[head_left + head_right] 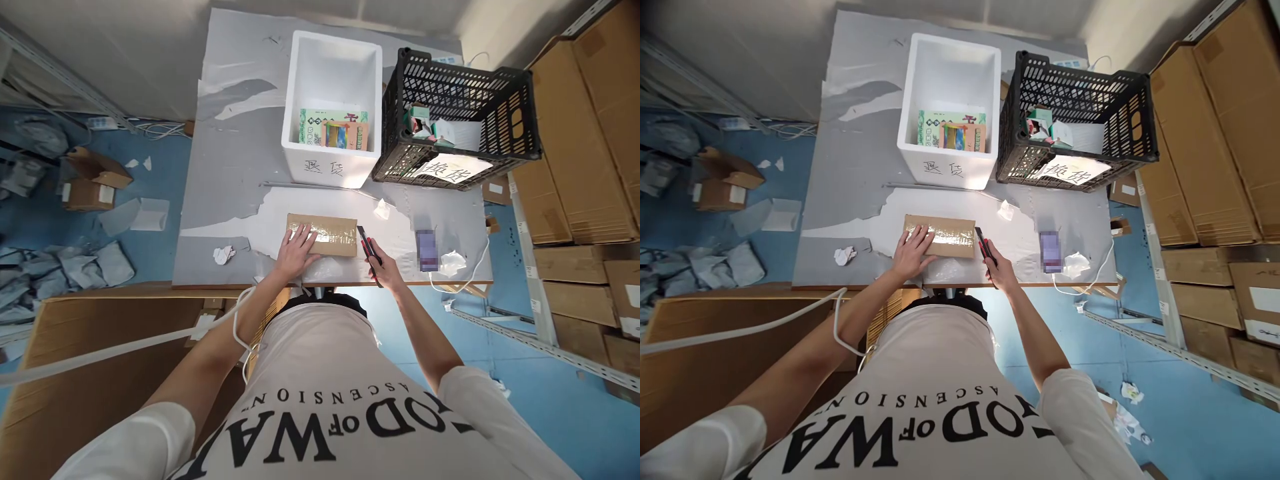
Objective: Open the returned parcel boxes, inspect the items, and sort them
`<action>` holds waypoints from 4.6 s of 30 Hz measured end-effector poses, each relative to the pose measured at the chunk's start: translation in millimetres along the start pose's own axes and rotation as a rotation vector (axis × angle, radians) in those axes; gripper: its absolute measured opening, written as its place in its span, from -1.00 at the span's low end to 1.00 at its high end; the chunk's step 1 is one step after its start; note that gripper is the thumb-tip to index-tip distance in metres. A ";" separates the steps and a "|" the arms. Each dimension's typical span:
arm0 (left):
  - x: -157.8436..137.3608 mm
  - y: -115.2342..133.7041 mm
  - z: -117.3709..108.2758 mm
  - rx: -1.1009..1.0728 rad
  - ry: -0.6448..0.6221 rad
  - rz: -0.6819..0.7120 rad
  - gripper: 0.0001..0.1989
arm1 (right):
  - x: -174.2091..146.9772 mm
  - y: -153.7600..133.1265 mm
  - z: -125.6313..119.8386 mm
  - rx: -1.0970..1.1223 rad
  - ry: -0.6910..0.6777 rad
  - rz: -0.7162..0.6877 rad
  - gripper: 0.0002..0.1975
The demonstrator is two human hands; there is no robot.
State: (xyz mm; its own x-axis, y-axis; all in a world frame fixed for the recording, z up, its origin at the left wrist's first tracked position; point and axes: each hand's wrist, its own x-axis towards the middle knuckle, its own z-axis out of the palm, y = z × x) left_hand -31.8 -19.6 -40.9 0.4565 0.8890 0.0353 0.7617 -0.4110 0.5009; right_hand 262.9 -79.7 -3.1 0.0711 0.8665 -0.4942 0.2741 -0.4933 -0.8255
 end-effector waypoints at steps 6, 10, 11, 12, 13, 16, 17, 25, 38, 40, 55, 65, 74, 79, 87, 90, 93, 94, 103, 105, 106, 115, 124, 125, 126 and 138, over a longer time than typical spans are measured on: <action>3.2 3.4 6.2 -0.007 -0.018 -0.036 -0.31 | 1.4 -9.4 -16.0 -0.022 -0.110 0.006 -0.34; 3.0 3.1 9.8 -0.031 -0.020 -0.048 -0.29 | 0.6 -15.3 -28.3 -0.076 -0.184 0.026 -0.36; 3.0 3.1 10.2 -0.039 -0.022 -0.048 -0.29 | 0.1 -15.8 -30.7 -0.091 -0.196 0.029 -0.36; 3.0 3.3 10.6 -0.047 -0.023 -0.047 -0.29 | -0.7 -15.7 -32.8 -0.102 -0.209 0.032 -0.35; 3.1 3.6 10.7 -0.054 -0.024 -0.047 -0.29 | -1.9 -15.0 -34.6 -0.108 -0.223 0.036 -0.35; 3.5 5.0 10.4 -0.052 -0.034 -0.063 -0.29 | -8.2 -10.0 -38.2 -0.099 -0.262 0.039 -0.35; 3.6 5.5 10.1 -0.043 -0.038 -0.069 -0.29 | -10.9 -7.6 -38.8 -0.093 -0.270 0.038 -0.35; 4.1 5.9 9.3 -0.044 -0.041 -0.073 -0.30 | -35.4 12.8 -35.5 -0.102 -0.295 0.060 -0.36; -9.1 10.1 6.4 -0.022 0.022 0.013 -0.51 | 9.8 56.9 -8.3 -0.577 0.294 -0.011 -0.40; -13.2 9.3 9.6 -0.007 0.057 0.033 -0.63 | 32.1 62.5 10.3 -0.701 0.295 -0.002 -0.39; -22.5 -2.6 29.7 0.110 0.110 0.126 -0.57 | 69.0 -19.1 27.6 -1.034 0.094 -0.714 -0.35; -18.1 4.5 27.0 0.150 0.042 0.122 -0.56 | 120.0 -109.8 39.4 -1.346 -0.256 -0.589 -0.61; -17.6 5.6 30.7 0.176 0.085 0.141 -0.54 | 151.3 -133.7 25.7 -1.220 -0.291 -0.612 -0.59; -18.7 2.9 31.4 0.182 0.079 0.157 -0.54 | 150.9 -129.3 28.7 -1.279 -0.189 -0.477 -0.56; -6.9 2.9 -4.4 0.200 0.026 0.113 -0.58 | 113.9 -93.5 60.9 -1.199 -0.096 -0.997 -0.53; 6.1 -12.1 -39.1 0.238 -0.025 0.113 -0.30 | 92.9 -85.7 58.3 -1.243 -0.348 -1.087 -0.58; 24.8 -37.5 -63.5 0.214 -0.147 0.165 0.03 | 77.6 -86.0 57.5 -1.311 -0.353 -0.900 -0.31; 31.0 -46.5 -67.0 0.193 -0.195 0.185 0.05 | 73.9 -87.6 58.8 -1.330 -0.337 -0.822 -0.25; 49.2 -71.4 -51.6 0.101 -0.241 0.173 -0.10 | 23.2 -51.7 72.4 -1.362 -0.167 -0.759 -0.52; 46.9 -66.0 -54.9 0.126 -0.256 0.189 -0.13 | 9.8 -31.2 71.2 -1.282 -0.186 -0.792 -0.46; 45.3 -62.9 -58.7 0.149 -0.272 0.205 -0.14 | 5.9 -24.7 69.5 -1.236 -0.206 -0.798 -0.44; 55.3 1.0 -80.6 0.375 -0.305 0.275 -0.66 | 64.2 -103.3 46.1 -1.264 -0.517 -0.664 -0.64; 82.2 8.3 -29.5 0.298 -0.423 0.248 -0.53 | 73.4 -115.5 45.5 -1.587 -0.513 -0.784 -0.69; 74.3 6.5 -31.4 0.301 -0.354 0.217 -0.49 | 71.3 -112.6 37.4 -1.560 -0.476 -0.829 -0.68; 65.2 5.2 -34.7 0.315 -0.284 0.179 -0.44 | 69.1 -108.3 28.8 -1.517 -0.430 -0.868 -0.64; 14.0 -34.9 -11.6 0.003 -0.036 -0.165 0.48 | 82.6 4.2 -1.8 -0.850 -0.170 -0.585 -0.07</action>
State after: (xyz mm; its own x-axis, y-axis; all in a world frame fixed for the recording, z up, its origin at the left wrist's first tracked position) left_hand -57.4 9.6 -47.9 0.3413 0.9367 -0.0779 0.8289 -0.2608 0.4949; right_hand 271.6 -10.0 -46.9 -0.4082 0.8978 -0.1652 0.8110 0.2735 -0.5172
